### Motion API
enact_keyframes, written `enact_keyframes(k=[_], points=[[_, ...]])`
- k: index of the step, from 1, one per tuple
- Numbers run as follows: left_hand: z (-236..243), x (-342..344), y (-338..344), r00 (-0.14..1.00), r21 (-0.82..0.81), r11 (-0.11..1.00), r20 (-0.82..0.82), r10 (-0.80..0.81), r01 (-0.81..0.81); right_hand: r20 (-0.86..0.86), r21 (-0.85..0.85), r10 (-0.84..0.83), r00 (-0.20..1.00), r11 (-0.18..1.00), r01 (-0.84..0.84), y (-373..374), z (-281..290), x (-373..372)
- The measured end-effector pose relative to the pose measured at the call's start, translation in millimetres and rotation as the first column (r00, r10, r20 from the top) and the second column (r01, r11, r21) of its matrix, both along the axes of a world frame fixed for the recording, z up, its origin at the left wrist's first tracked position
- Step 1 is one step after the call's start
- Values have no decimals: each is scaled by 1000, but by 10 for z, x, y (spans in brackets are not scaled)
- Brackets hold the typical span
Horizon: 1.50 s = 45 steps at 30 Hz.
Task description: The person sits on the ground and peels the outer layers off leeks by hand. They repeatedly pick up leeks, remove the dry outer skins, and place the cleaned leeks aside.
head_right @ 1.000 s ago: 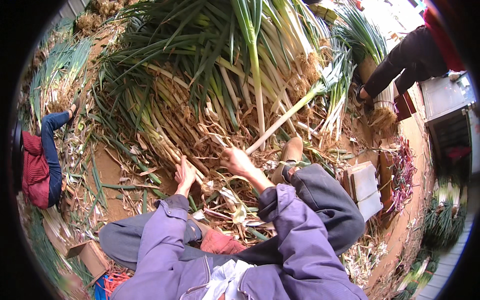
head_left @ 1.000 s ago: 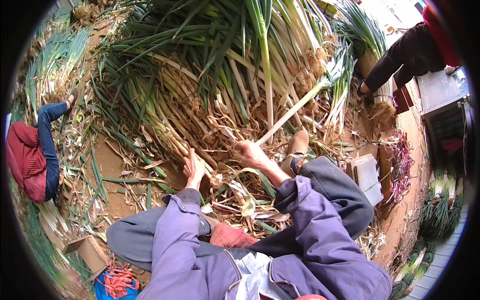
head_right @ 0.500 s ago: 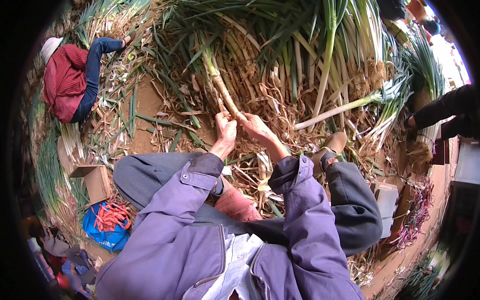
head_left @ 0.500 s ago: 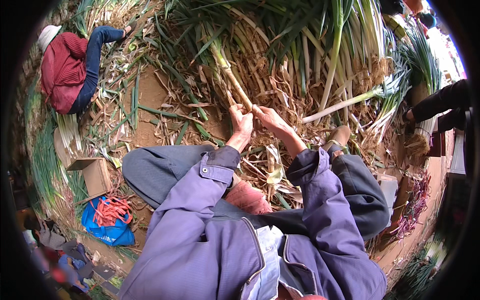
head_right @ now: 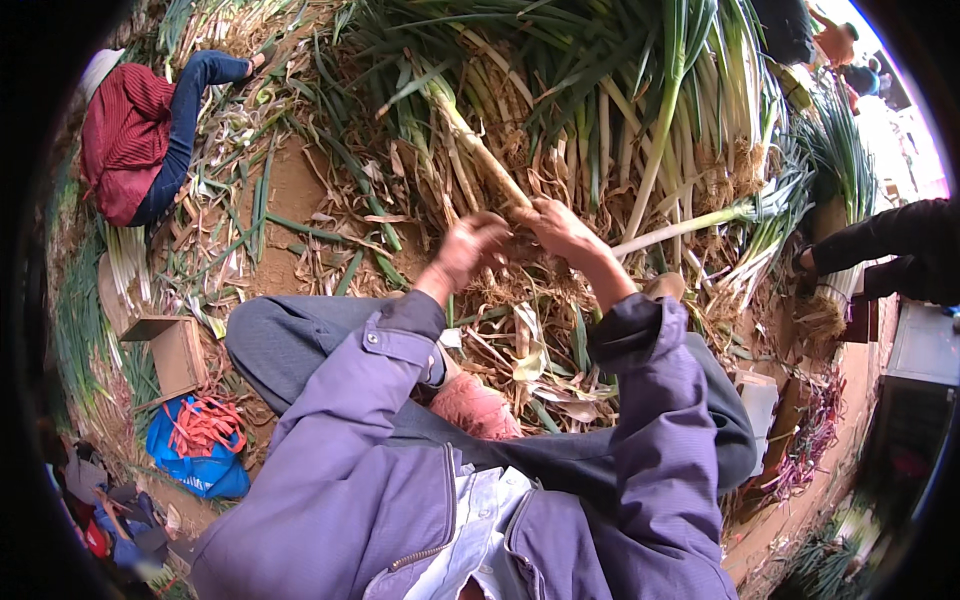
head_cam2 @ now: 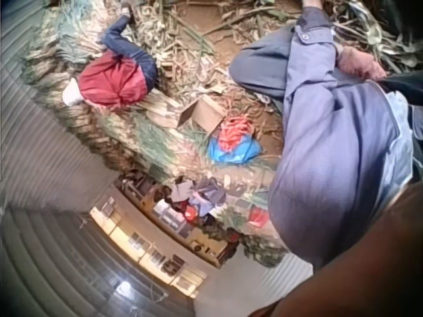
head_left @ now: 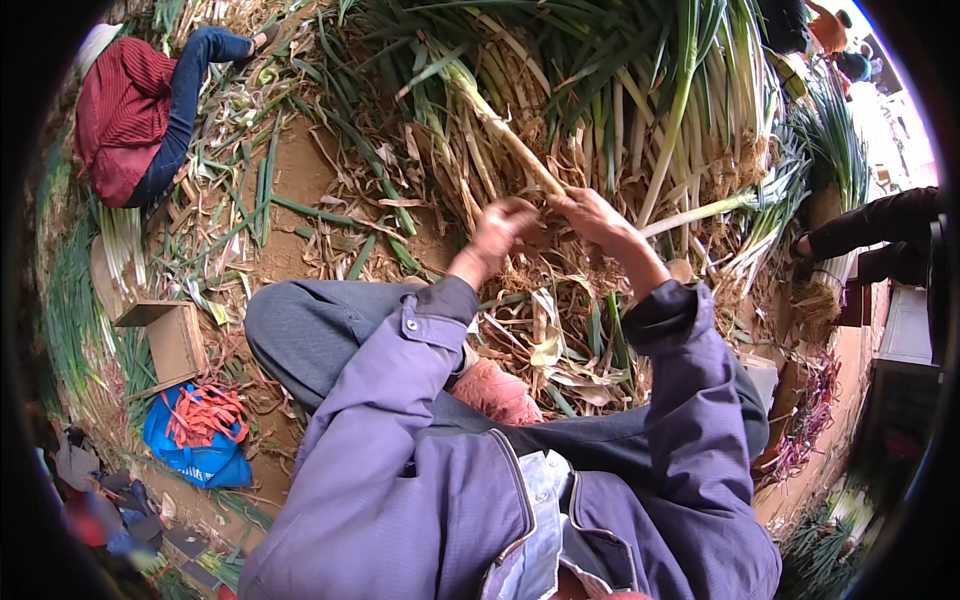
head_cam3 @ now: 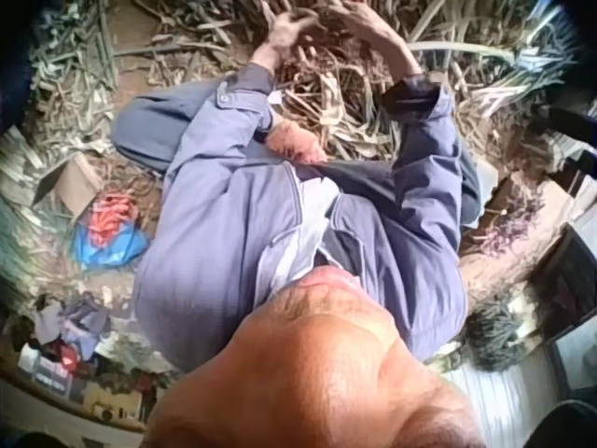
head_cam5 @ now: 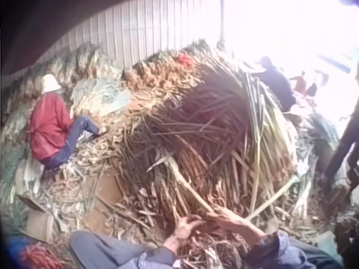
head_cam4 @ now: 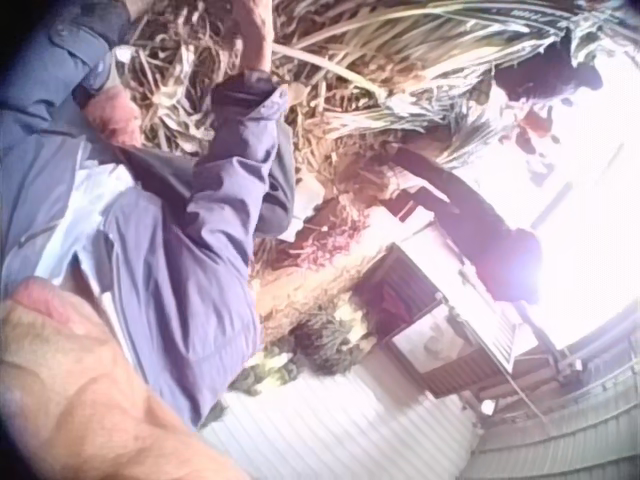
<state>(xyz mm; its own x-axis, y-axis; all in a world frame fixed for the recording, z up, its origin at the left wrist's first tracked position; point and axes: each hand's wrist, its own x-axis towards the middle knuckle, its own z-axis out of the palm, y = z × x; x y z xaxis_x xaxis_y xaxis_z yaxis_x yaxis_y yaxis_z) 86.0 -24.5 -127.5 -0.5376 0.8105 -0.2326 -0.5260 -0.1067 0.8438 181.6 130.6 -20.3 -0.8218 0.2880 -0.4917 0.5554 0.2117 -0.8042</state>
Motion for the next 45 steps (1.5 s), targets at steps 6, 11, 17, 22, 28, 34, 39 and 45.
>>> enact_keyframes(k=[6, 11, 17, 22, 28, 34, 39, 45], points=[[-127, -971, -105, 891, 0, 962, 378, 253, -273, 44, -126, 66, 997, 990, -60, -398, 556, 318], [10, -976, 287, 883, 38, 954, 391, 258, -296, 244, -215, 120, 962, 974, -67, -825, 1044, 1163], [-81, -554, 484, 758, 53, 929, 596, 265, -367, 363, 127, 48, 931, 987, -100, -552, 784, 2243], [90, -197, 568, 856, 73, 957, 470, 215, -280, 180, 16, -42, 983, 999, 40, -160, 263, 2291], [747, -127, 588, 959, 172, 979, 277, 62, -113, -214, 28, -175, 961, 982, 185, -85, 259, 742], [1432, -441, 416, 996, 112, 992, 66, 53, -60, -466, 163, -165, 869, 949, 268, -123, 471, 237], [1567, -398, 338, 994, 139, 984, 6, 108, -107, -500, 209, -271, 823, 884, 418, -305, 424, 160], [1518, -254, 367, 989, 18, 993, -80, 120, -119, -576, 369, -254, 777, 767, 525, -478, 115, 337]])
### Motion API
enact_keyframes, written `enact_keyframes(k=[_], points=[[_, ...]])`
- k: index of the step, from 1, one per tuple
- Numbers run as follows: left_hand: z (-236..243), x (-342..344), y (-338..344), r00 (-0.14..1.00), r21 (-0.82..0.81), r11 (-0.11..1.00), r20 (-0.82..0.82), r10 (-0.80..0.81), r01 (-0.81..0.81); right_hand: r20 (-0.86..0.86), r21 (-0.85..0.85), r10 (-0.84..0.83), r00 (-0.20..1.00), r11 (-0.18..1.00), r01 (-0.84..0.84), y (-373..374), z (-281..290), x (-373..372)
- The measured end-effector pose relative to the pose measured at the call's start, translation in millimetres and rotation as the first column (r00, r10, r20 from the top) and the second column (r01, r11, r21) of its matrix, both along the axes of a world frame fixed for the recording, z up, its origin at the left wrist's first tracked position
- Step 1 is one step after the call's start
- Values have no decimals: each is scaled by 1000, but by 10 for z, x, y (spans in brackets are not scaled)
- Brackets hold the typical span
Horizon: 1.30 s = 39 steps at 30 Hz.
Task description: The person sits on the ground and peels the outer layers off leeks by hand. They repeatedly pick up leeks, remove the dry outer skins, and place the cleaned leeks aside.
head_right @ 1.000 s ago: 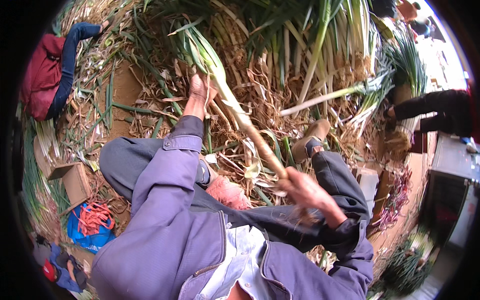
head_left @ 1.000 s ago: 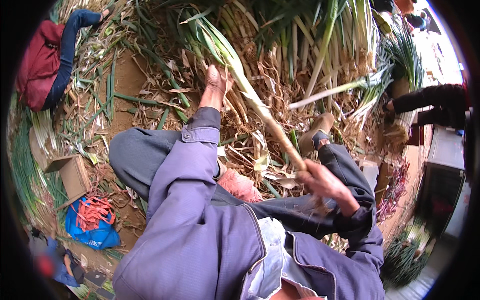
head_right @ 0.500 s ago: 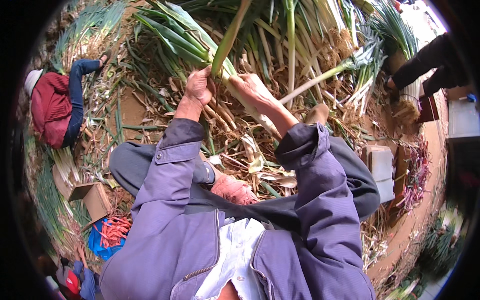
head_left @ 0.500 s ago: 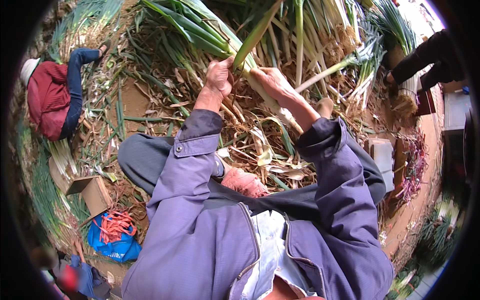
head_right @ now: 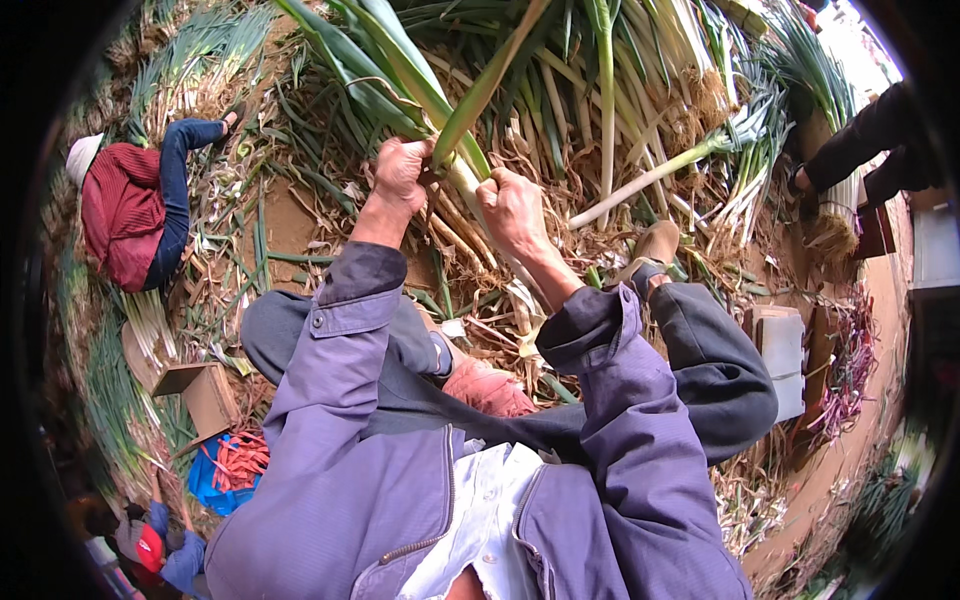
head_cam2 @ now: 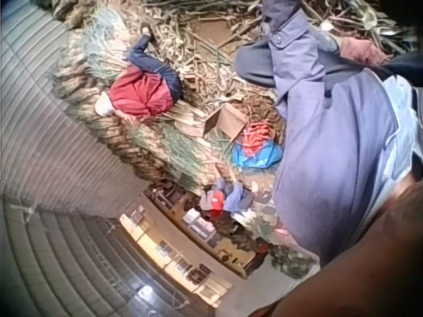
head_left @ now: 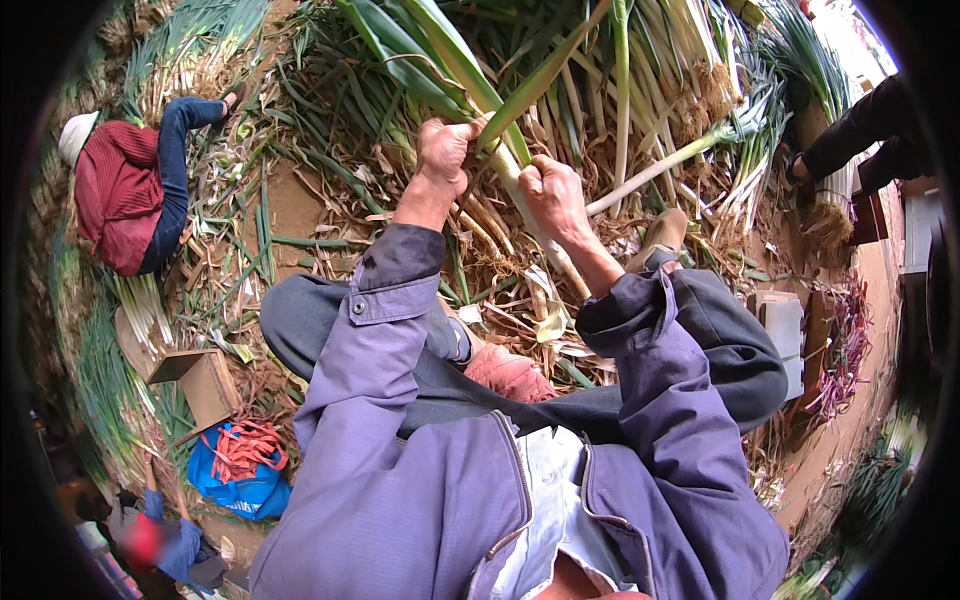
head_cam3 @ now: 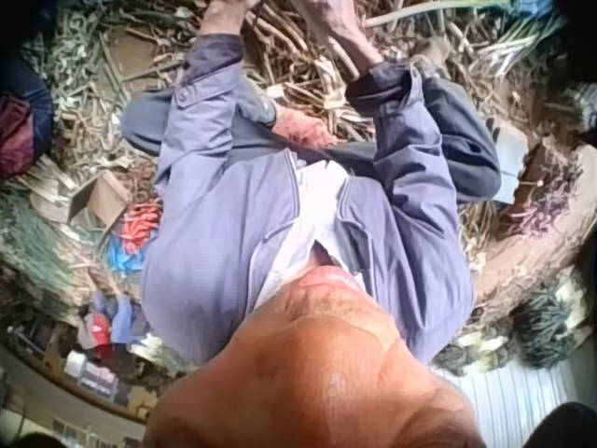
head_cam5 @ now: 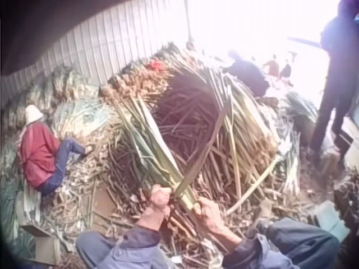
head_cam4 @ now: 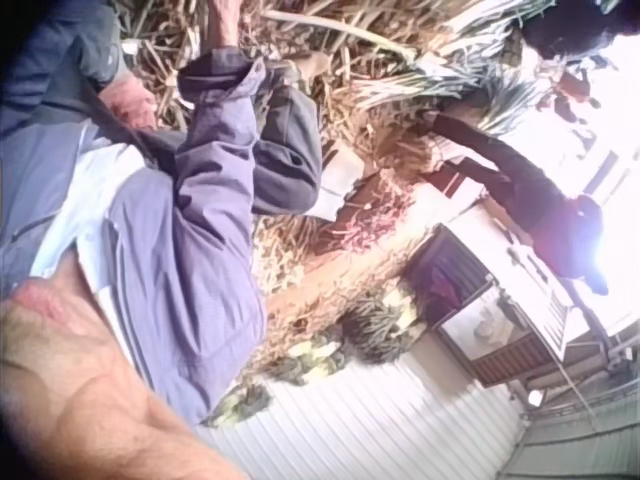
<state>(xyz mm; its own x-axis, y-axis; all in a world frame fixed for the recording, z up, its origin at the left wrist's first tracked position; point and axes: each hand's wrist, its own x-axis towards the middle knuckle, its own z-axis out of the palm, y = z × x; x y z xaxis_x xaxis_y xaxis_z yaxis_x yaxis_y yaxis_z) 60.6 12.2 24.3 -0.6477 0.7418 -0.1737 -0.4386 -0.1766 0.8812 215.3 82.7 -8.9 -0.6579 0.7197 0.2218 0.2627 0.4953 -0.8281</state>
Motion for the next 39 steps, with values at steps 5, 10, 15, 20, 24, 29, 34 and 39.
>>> enact_keyframes(k=[5, 10, 15, 20, 24, 29, 34, 39], points=[[42, -308, -52, 989, 186, 972, -47, -140, 146, 159, -261, 69, 985, 965, -26, -30, -739, 582], [103, -424, -19, 989, 16, 997, -130, -75, 78, 73, -231, 237, 969, 949, -215, -180, -1296, 1137], [534, -933, -16, 983, 8, 996, -160, 87, -87, 675, -166, 317, 666, 945, -281, -376, -2082, 1959], [1289, -1976, -275, 949, 27, 986, -266, 167, -166, 947, -180, 225, 231, 963, -198, -303, -2049, 2354], [1643, -2523, -698, 937, 42, 981, -292, 192, -187, 997, -1, 22, 74, 963, -269, -280, -2266, 2670], [1456, -2750, -846, 879, 71, 923, -284, 383, -379, 996, -63, 33, -81, 917, -395, -5, -2154, 2764], [1529, -3095, -1391, 753, -29, 802, -366, 546, -596, 963, 15, 19, 271, 992, -123, 202, -2074, 2499], [1042, -2400, -859, 617, -65, 647, -386, 686, -760, 19, 364, 102, 995, 926, -102, 55, -210, 306]])
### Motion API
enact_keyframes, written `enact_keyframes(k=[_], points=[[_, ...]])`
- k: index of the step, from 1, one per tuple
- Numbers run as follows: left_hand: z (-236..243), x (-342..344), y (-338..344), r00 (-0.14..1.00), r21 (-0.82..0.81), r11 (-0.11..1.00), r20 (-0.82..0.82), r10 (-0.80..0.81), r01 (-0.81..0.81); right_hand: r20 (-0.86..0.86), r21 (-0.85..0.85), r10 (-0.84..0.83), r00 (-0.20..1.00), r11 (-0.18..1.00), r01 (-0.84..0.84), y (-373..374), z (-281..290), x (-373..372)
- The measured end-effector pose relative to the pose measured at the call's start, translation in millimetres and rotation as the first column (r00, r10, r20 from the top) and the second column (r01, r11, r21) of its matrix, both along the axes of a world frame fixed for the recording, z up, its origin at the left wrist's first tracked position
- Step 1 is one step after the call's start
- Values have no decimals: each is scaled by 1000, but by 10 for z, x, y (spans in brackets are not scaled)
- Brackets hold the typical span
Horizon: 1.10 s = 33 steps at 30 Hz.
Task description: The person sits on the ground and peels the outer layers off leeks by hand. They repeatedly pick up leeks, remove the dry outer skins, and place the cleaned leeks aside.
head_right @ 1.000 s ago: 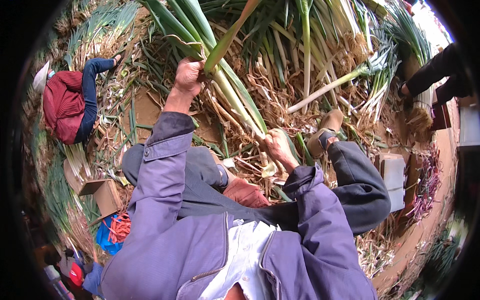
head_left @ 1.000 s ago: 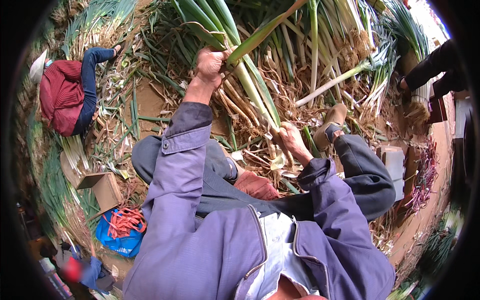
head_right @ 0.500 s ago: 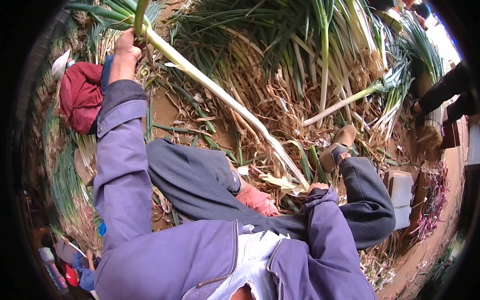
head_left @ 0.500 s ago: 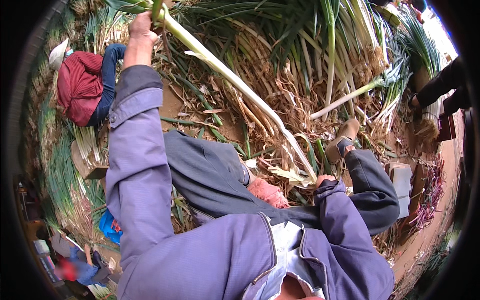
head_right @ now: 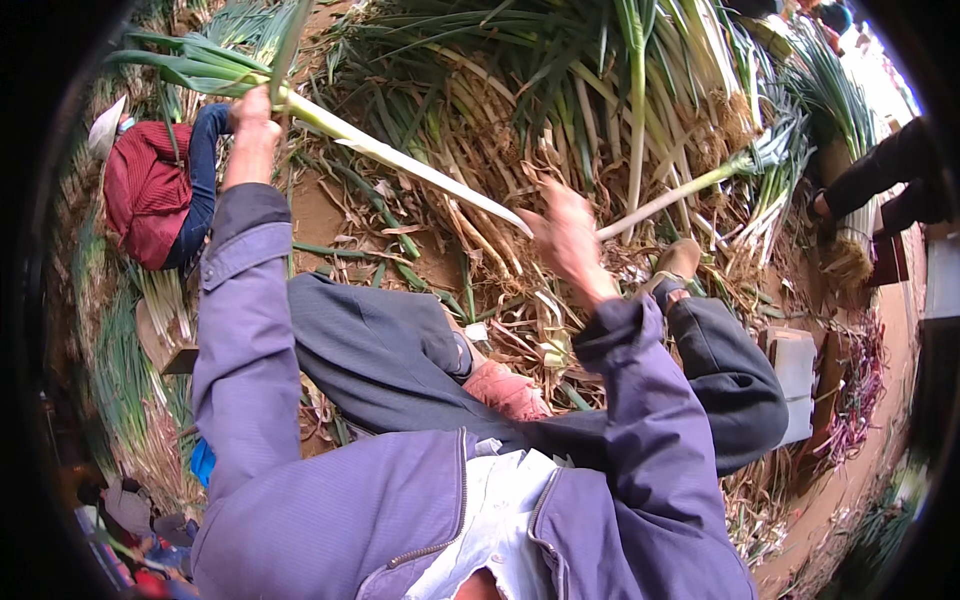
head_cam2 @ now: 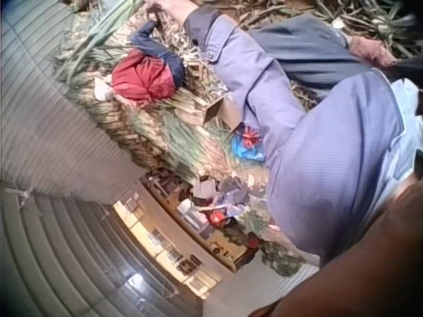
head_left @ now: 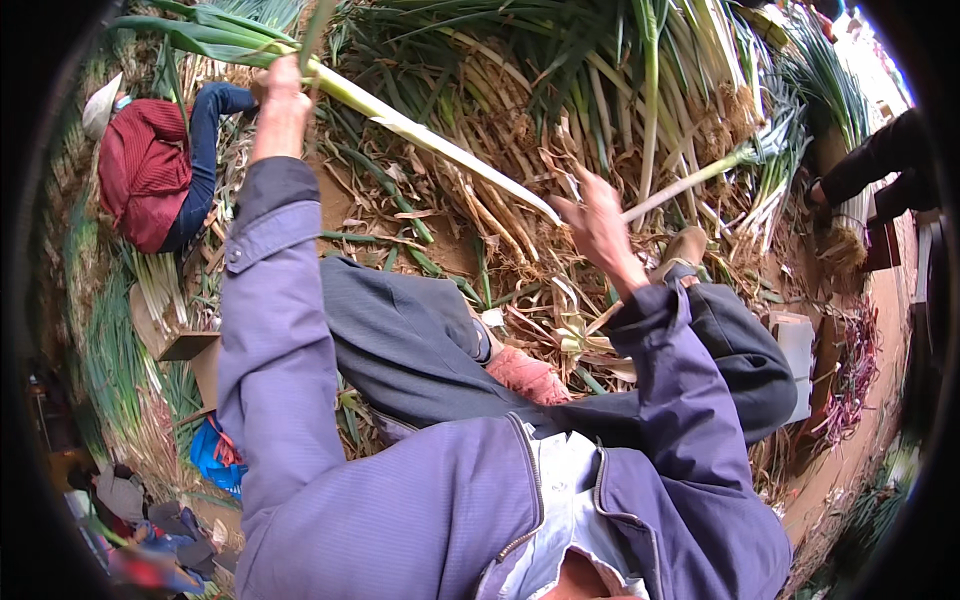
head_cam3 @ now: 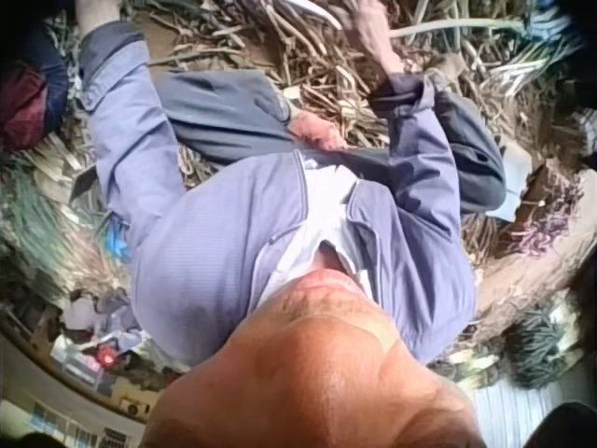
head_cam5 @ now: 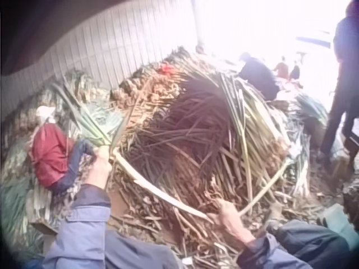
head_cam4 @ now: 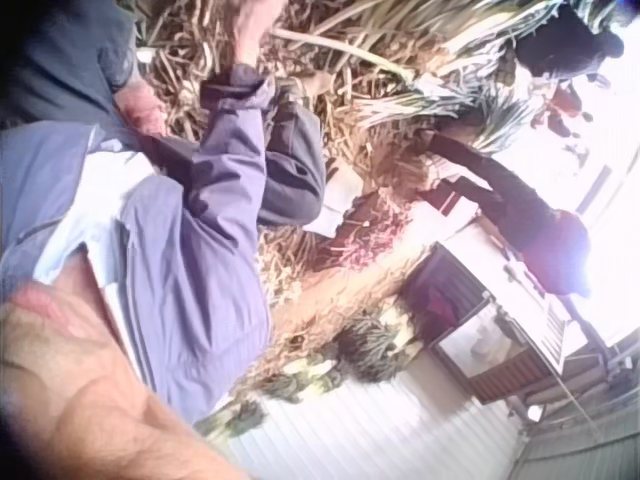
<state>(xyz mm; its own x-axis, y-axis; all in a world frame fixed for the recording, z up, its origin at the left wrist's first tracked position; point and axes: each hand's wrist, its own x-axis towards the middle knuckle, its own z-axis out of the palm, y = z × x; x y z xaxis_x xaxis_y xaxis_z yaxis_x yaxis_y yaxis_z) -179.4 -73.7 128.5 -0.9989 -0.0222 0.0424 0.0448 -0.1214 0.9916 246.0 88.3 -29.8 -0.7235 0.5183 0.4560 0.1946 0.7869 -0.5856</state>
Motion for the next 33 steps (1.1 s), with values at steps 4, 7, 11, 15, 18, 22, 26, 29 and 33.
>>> enact_keyframes(k=[4, 7, 11, 15, 18, 22, 26, 29, 33], points=[[-227, 778, 440, 996, -13, 997, 44, -80, 81, 27, 3, 162, 986, 987, -162, -400, 435, -805], [-317, 1018, 352, 867, 161, 868, 99, -488, 469, 25, -44, 167, 986, 985, -166, -395, 304, -808], [-480, 1284, 304, 378, 384, 340, -26, -925, 858, 21, -508, 371, 928, 803, -310, -273, 541, -487], [-790, 1675, 510, 387, 390, 375, 50, -921, 841, 214, -323, 292, 932, 922, -215, -169, 459, -367], [-794, 1796, 612, 517, 351, 530, 139, -845, 772, 297, -23, 108, 949, 994, -107, -162, 422, -368], [-756, 1842, 670, 603, 240, 620, 150, -784, 747, 284, 97, 28, 958, 994, -58, -215, 512, -377], [-689, 1810, 675, 619, 180, 632, 129, -775, 754, 62, -73, 109, 992, 992, -105, -269, 290, -402], [-694, 1742, 656, 613, 156, 621, 102, -784, 768, -147, -332, 2, 989, 942, -51, -126, 331, -406], [-728, 1779, 607, 587, 188, 592, 86, -805, 784, -134, -535, 201, 970, 810, -242, 35, 407, -536]])
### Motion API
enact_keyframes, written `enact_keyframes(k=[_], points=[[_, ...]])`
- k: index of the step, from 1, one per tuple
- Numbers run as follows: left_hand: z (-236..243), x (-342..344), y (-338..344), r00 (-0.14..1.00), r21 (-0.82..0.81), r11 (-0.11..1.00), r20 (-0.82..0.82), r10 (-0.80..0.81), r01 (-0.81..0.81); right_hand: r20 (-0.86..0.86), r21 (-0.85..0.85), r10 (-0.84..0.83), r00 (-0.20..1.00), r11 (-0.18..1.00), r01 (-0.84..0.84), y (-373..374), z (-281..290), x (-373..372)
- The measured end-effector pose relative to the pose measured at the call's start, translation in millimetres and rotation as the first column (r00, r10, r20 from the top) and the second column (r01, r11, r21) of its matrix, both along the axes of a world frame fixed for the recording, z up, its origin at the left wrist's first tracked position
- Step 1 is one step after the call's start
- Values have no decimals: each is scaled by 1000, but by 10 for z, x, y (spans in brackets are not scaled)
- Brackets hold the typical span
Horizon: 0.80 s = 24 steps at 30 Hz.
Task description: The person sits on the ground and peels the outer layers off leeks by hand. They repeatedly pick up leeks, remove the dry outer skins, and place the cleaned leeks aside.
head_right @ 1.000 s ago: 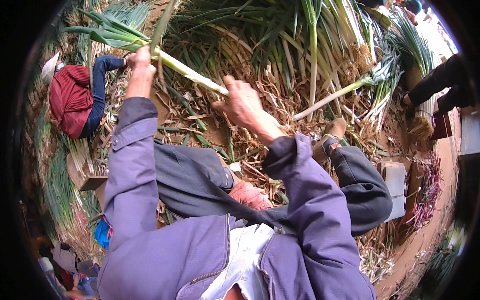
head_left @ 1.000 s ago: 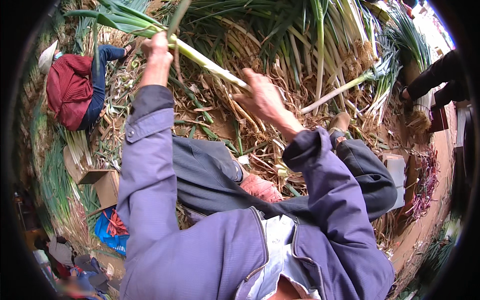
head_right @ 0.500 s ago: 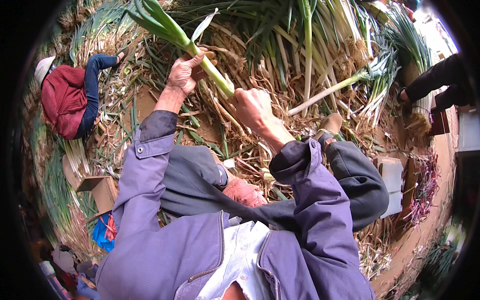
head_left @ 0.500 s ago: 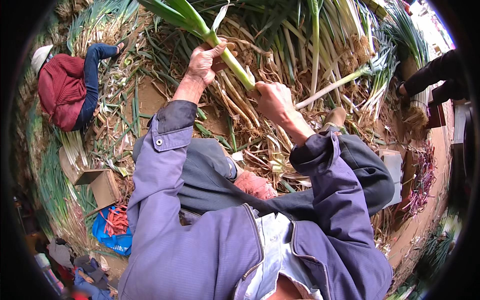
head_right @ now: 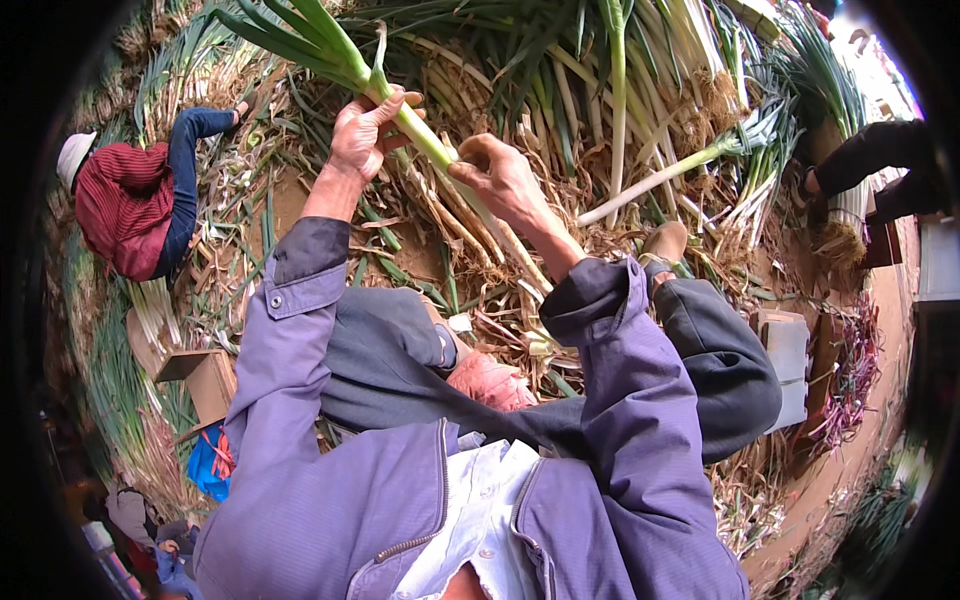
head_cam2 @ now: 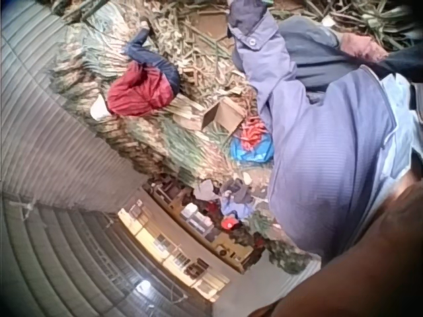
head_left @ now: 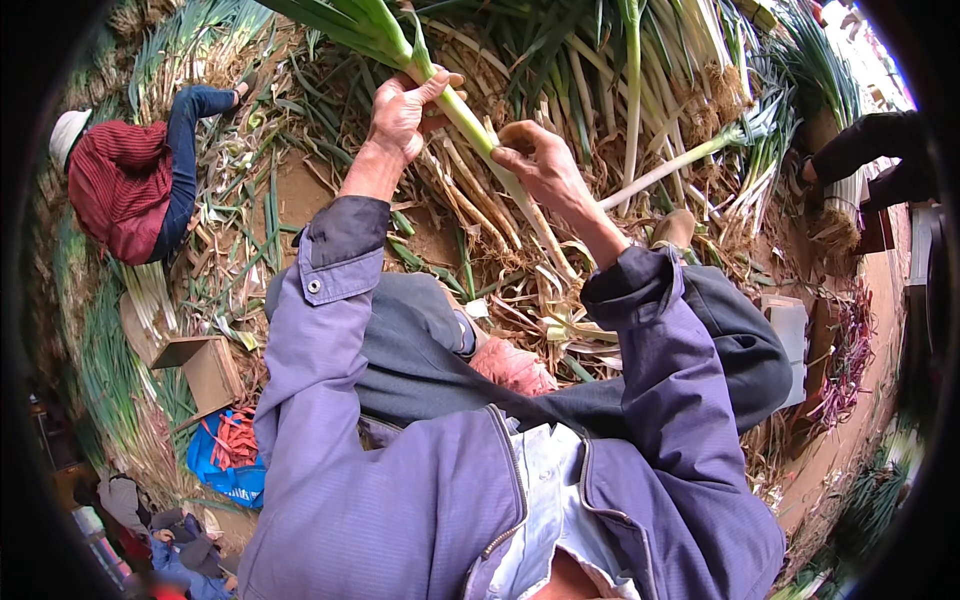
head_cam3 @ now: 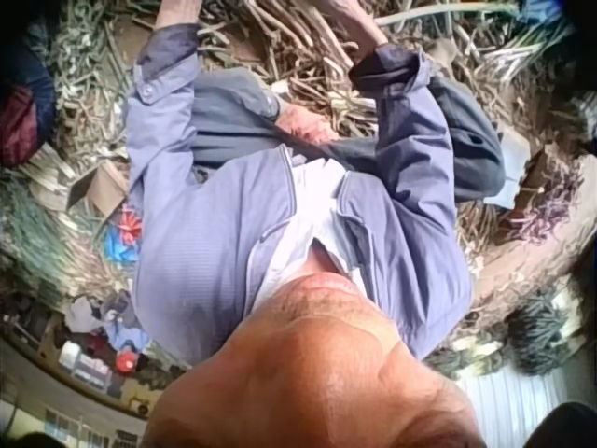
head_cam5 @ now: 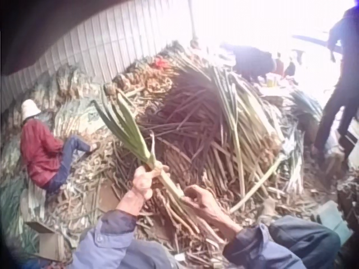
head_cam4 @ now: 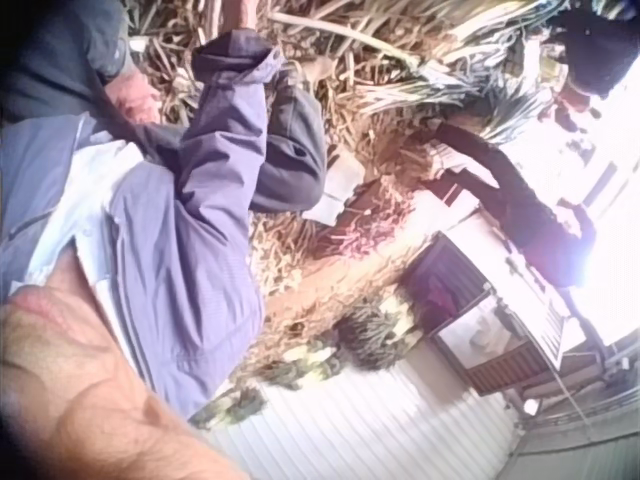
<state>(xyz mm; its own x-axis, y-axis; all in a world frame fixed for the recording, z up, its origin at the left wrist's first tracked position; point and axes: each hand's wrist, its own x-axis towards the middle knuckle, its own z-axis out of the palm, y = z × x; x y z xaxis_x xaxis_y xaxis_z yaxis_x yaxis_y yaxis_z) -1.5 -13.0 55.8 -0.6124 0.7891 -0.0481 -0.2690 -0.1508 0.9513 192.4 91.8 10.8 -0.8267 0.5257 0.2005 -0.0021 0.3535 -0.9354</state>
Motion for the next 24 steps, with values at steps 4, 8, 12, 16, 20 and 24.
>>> enact_keyframes(k=[4, 8, 12, 16, 20, 24], points=[[19, -44, 18, 997, 46, 996, 29, -76, 74, -2, -50, -97, 995, 994, 97, -88, 10, 33], [-67, -266, -62, 996, 34, 996, 41, -81, 79, -222, -524, -107, 969, 851, -25, -72, -9, 152], [-206, -505, -101, 997, 80, 995, 45, -68, 64, -19, -377, -18, 1000, 926, 10, 118, -140, 487], [-138, -626, -189, 1000, 66, 998, -7, 17, -17, 165, 395, -111, 980, 918, 38, -33, -755, 1068], [-50, -844, -305, 984, 53, 983, -9, 178, -177, 806, 401, -38, 591, 769, -497, 40, -2129, 2490], [4, -1068, -458, 966, 113, 959, 34, 256, -258, 993, 94, -36, 116, 831, -549, 117, -2205, 2795]])
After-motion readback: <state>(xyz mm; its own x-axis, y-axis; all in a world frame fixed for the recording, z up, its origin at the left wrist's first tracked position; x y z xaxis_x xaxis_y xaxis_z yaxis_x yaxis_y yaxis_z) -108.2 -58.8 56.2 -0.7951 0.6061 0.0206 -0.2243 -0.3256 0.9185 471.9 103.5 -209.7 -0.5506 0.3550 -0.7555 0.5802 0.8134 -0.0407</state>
